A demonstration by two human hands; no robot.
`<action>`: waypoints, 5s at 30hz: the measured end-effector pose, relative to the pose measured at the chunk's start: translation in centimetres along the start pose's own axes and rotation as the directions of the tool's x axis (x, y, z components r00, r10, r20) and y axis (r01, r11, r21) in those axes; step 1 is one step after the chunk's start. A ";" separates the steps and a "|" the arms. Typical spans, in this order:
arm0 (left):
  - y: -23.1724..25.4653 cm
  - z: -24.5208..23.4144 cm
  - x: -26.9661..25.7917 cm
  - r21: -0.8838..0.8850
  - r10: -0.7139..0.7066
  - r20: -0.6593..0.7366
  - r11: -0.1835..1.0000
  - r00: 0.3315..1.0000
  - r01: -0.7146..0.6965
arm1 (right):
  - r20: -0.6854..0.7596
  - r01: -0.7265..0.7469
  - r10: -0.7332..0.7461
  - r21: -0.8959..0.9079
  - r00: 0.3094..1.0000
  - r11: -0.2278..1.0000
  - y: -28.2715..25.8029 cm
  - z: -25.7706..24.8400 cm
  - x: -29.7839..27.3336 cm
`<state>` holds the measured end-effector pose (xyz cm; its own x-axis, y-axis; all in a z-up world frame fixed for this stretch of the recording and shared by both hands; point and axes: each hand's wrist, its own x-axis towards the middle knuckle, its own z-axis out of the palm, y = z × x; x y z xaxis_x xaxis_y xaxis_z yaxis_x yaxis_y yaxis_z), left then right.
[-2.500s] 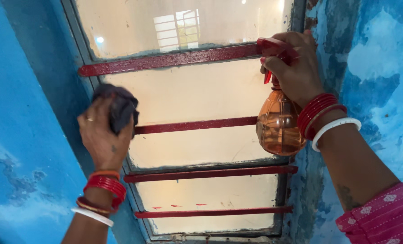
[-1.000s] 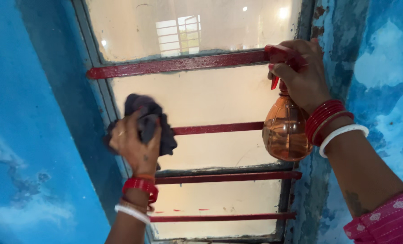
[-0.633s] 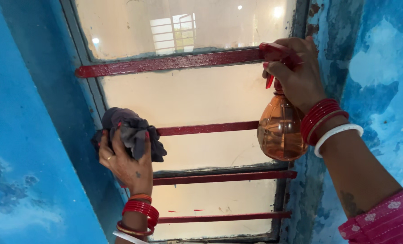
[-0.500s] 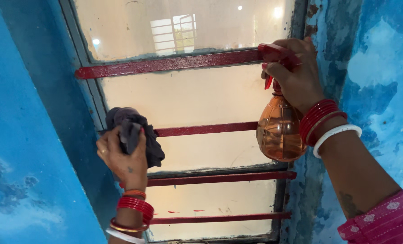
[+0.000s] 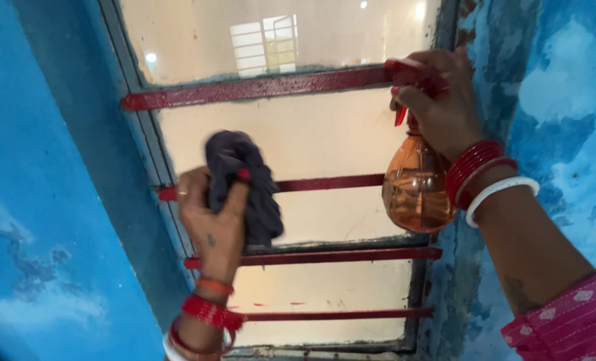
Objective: The person sprays a cleaning solution onto a window with red metal bars and wipes the glass with a dark cloth. They repeatedly spray and wipe different sections of the window pane throughout the clip.
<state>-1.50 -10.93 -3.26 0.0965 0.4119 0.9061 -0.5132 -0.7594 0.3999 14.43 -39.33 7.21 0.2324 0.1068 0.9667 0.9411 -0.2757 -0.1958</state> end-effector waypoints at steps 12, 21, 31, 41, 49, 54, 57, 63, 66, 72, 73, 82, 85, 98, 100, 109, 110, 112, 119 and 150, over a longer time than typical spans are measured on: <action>-7.5 2.8 1.5 0.474 0.226 -0.032 0.861 0.974 -0.185 | 0.058 -0.051 0.054 -0.059 0.997 0.997 0.3 0.1 0.4; 0.7 13.8 -3.1 0.445 0.183 0.371 0.825 0.910 -0.347 | 0.065 0.046 -0.041 -0.072 0.997 0.996 1.3 -0.1 0.3; 2.4 15.7 -3.2 0.336 0.333 0.471 0.788 0.817 -0.516 | 0.101 0.008 0.001 -0.092 0.995 0.996 1.0 -0.5 0.5; -3.8 5.8 1.0 0.477 0.254 0.496 0.720 0.831 -0.504 | 0.084 -0.006 0.017 -0.127 0.996 0.992 1.5 -0.2 0.5; -4.8 4.5 0.5 0.421 0.310 0.343 0.793 0.887 -0.440 | 0.067 0.000 0.008 -0.116 0.998 0.993 0.5 0.0 0.2; -2.1 6.9 1.0 0.314 0.280 0.103 0.901 0.954 -0.298 | 0.079 0.023 -0.012 -0.147 0.997 0.989 0.4 -0.1 0.4; 0.3 8.7 1.4 -0.069 -0.001 0.094 0.998 0.996 0.007 | 0.075 -0.030 0.037 -0.099 0.997 0.995 0.5 -0.2 0.6; 0.7 11.9 2.2 -0.434 -0.081 -0.015 0.899 0.997 0.066 | 0.075 0.024 -0.014 -0.133 0.997 0.991 1.1 -0.2 0.5; -0.9 9.3 1.8 0.181 0.297 0.146 0.930 0.944 -0.320 | 0.077 -0.061 0.069 -0.097 0.995 0.993 1.1 -0.1 0.5; -2.7 5.8 2.2 0.444 0.485 0.205 0.728 0.850 -0.522 | 0.070 -0.019 0.025 -0.087 0.997 0.996 0.9 -0.2 0.3; -3.1 5.5 2.5 0.426 0.507 0.259 0.704 0.822 -0.568 | 0.074 -0.025 0.031 -0.087 0.997 0.996 0.9 -0.2 0.3; -6.4 4.7 2.9 0.370 0.427 0.589 0.612 0.686 -0.699 | 0.057 -0.019 0.023 -0.074 0.998 0.997 1.7 0.0 0.2; -6.2 4.1 3.4 0.342 0.443 0.657 0.546 0.610 -0.765 | 0.080 0.008 -0.001 -0.091 0.997 0.996 1.8 -0.2 0.2; -5.8 3.3 5.4 0.325 0.292 0.839 0.406 0.458 -0.854 | 0.062 0.009 -0.004 -0.079 0.998 0.997 1.8 0.0 0.3; -6.3 3.8 5.1 0.302 0.407 0.768 0.451 0.495 -0.840 | 0.060 0.020 -0.015 -0.083 0.998 0.996 1.9 -0.1 0.3; -6.2 4.7 3.1 0.337 0.475 0.595 0.586 0.649 -0.737 | 0.080 0.055 -0.046 -0.108 0.996 0.993 2.0 -0.1 0.2; -6.1 4.8 2.8 0.317 0.505 0.572 0.591 0.647 -0.742 | 0.074 0.049 -0.042 -0.098 0.996 0.994 1.9 -0.1 0.1; -5.8 4.8 2.6 0.316 0.509 0.571 0.588 0.644 -0.745 | 0.070 0.050 -0.044 -0.090 0.997 0.995 1.8 0.0 0.1; -4.5 3.7 3.5 0.273 0.467 0.698 0.527 0.543 -0.805 | 0.076 0.051 -0.043 -0.101 0.996 0.994 2.1 -0.1 0.2; 1.5 16.2 -1.1 0.245 0.474 0.464 0.744 0.749 -0.622 | 0.071 0.203 -0.194 -0.150 0.978 0.968 2.0 -0.2 0.2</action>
<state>11.45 -20.66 -1.40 0.2250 -0.2850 0.9317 -0.2327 -0.9443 -0.2327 16.34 -40.08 7.01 0.0620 0.2263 0.9721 0.9210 -0.3884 0.0317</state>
